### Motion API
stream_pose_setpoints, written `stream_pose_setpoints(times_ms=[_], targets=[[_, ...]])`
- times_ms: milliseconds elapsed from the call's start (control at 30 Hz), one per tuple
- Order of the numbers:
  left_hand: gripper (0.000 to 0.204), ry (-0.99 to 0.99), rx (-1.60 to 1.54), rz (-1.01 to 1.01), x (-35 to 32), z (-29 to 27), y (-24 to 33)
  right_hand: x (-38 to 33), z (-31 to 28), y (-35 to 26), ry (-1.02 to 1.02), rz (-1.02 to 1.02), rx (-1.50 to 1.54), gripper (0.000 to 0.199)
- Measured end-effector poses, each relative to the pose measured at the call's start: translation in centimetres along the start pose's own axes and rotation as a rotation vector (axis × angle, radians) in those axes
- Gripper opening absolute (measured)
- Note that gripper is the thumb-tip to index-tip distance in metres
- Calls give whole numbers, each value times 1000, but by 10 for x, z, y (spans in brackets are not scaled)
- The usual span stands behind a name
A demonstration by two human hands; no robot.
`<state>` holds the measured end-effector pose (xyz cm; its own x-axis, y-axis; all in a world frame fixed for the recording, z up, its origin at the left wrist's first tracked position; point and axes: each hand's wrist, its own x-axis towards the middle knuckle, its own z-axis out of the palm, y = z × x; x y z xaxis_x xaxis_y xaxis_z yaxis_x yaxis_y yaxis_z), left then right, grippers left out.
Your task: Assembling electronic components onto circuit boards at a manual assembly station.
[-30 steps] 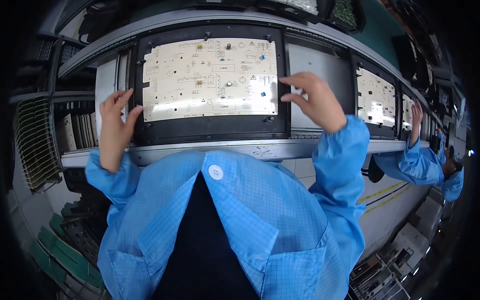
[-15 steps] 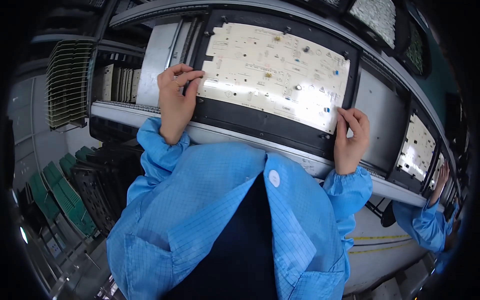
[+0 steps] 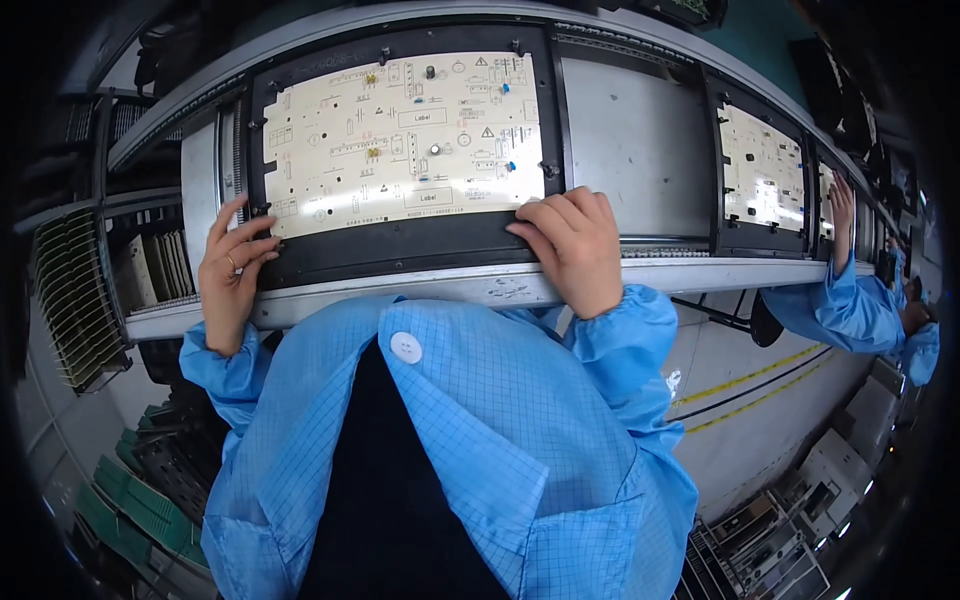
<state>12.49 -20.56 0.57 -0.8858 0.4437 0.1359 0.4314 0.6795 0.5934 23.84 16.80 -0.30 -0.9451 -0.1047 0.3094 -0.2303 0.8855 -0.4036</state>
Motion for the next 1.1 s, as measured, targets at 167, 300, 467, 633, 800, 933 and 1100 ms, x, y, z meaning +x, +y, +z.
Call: stream_pose_setpoints(times_ms=[167,300,467,633,800,933,1100], targets=[[21,-214,104,285,39,-15,-4,3,21,-19,118,333,-78,29],[26,-327,125,237,46,-29,22,-1,0,-19,273,407,-60,29],[22,-211,0,394,109,-28,57,-5,5,-14,136,496,13,30],[29,30,244,492,251,47,77,12,1,-23,-36,415,127,26],[37,321,439,300,336,108,67,41,-23,-14,-156,396,288,23],[27,201,388,59,359,110,70,91,-41,38,83,236,150,19],[14,460,203,227,359,118,66,178,-35,82,302,55,31,17]])
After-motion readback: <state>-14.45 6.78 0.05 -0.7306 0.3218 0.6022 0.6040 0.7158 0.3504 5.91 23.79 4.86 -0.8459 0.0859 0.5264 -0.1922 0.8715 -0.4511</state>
